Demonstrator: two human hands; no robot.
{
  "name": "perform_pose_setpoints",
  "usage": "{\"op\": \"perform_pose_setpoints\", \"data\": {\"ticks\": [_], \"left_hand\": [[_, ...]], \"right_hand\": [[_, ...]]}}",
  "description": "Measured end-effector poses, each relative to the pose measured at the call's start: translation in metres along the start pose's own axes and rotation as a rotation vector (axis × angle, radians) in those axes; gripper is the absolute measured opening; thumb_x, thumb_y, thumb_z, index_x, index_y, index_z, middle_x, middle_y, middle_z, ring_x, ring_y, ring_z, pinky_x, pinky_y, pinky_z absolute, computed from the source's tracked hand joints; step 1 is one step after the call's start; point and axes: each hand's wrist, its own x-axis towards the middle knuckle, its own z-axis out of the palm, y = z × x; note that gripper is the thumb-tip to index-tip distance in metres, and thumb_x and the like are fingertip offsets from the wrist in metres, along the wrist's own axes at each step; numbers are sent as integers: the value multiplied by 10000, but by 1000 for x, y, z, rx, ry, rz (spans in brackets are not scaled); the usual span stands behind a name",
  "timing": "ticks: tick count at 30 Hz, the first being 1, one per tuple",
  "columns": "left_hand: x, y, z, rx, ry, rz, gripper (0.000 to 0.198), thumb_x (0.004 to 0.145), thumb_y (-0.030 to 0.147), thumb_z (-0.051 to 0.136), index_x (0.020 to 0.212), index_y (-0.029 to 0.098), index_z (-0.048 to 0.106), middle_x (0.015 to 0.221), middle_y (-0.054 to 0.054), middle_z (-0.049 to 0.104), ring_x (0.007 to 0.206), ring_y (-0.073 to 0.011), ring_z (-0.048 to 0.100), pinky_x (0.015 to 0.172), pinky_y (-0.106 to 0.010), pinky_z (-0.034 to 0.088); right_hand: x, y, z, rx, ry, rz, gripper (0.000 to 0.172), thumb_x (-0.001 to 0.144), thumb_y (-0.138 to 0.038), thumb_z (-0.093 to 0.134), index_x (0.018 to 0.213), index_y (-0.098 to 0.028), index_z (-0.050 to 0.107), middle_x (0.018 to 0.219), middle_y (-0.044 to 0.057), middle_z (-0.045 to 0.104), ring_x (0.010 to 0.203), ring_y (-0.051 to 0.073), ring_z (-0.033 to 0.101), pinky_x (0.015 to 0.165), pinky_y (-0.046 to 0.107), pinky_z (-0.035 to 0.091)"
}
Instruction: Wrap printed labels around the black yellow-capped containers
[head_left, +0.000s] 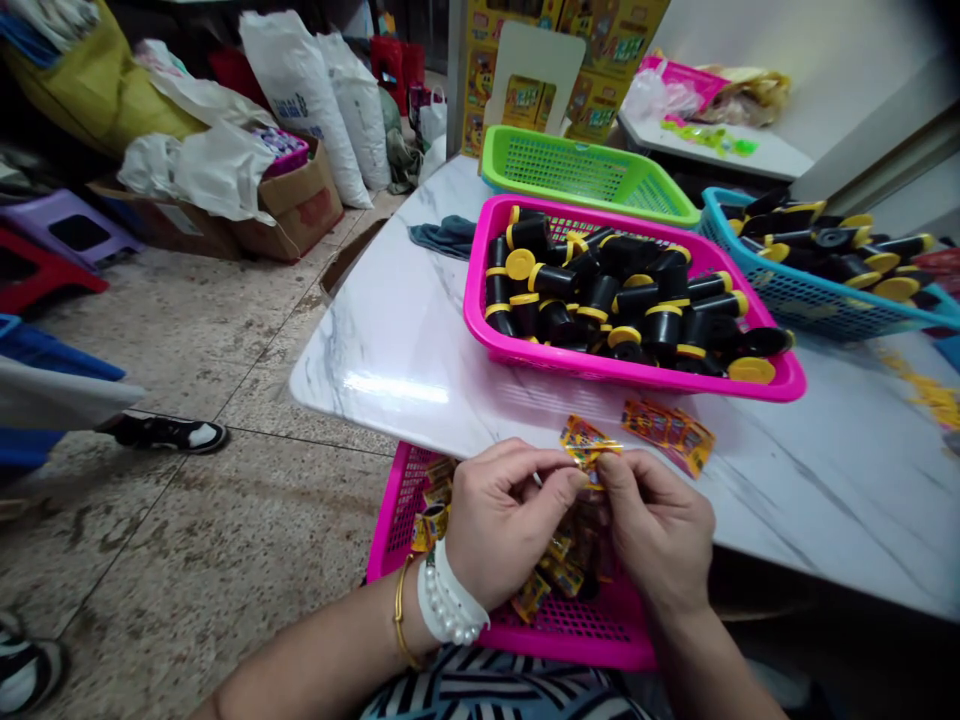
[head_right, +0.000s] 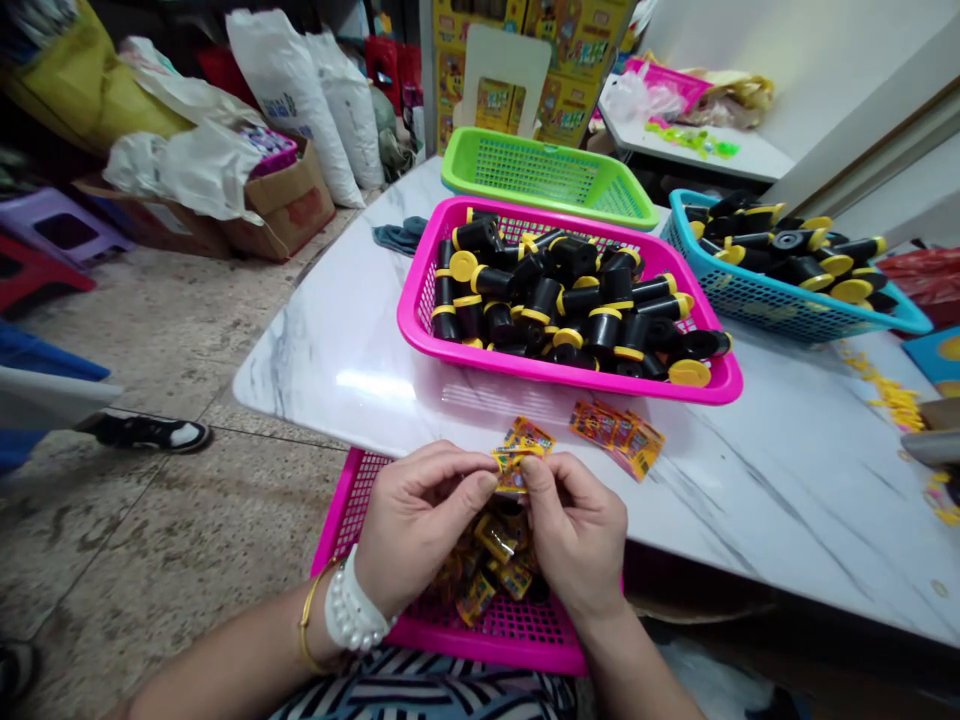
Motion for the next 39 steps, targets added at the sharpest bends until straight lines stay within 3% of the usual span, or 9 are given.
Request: {"op": "perform_pose_setpoints", "data": {"ticks": [5,12,18,20,24,28,31,36,39], "left_hand": [[6,-5,0,-101,-2,-136,166,757,318,826,803,159,820,743,-41,649,635,-132,578,586,-246,484],[15,-6,-11,-239,-52,-371,228,772,362,799,720,143,759,506,14,566,436,-76,455,439,-197,342],[19,-3,-21,-321,-76,-422,309,783,432,788,840,133,736,438,50,537,316,-41,377,342,-161,208],[22,-3,-22,-365,-121,-437,327,789,421,786,920,123,757,496,27,596,317,-31,386,337,-156,206],[28,-1,-20,-462,-160,-472,288,770,381,808,866,112,768,520,9,613,345,-16,402,357,-145,217],[35,2,-19,-508,-166,-547,274,755,374,826,791,118,736,424,32,549,344,-18,388,353,-134,181],[40,1,-18,-562,-149,-592,277,736,367,840,790,127,712,432,32,566,329,-20,381,337,-136,178],[47,0,-14,-717,-118,-671,257,709,299,858,787,125,686,435,49,552,331,-22,389,320,-135,141],[49,1,-11,-770,-150,-687,227,741,265,837,797,104,686,463,50,552,346,-16,401,320,-132,136]], "right_hand": [[-2,4,8,-26,-27,-170,153,935,-253,657,790,-215,690,660,-26,647,565,124,593,539,218,493],[15,-8,8,-110,-207,-377,223,959,-213,600,747,-210,669,617,-18,623,523,126,582,494,234,471],[108,-18,-52,-571,47,-661,175,905,-300,662,1040,-254,762,979,55,737,793,215,696,706,349,541],[145,-12,-70,-793,14,-650,262,880,-363,662,1094,-253,764,1072,78,716,724,202,655,642,357,501],[184,-2,-81,-913,-143,-633,264,823,-413,717,1008,-240,792,863,55,656,654,173,577,589,332,438],[179,-11,-78,-940,-194,-646,288,830,-464,707,958,-207,721,1002,89,652,749,186,594,587,325,398],[166,-22,-77,-884,-214,-575,240,777,-413,762,850,-230,626,786,28,638,646,173,563,545,315,365],[110,-30,-61,-83,83,-394,549,715,-348,873,1206,-287,635,985,48,726,803,223,682,649,341,546],[67,-21,-46,183,23,-148,372,789,-326,842,1140,-302,721,1031,39,753,882,209,720,726,309,597]]}}
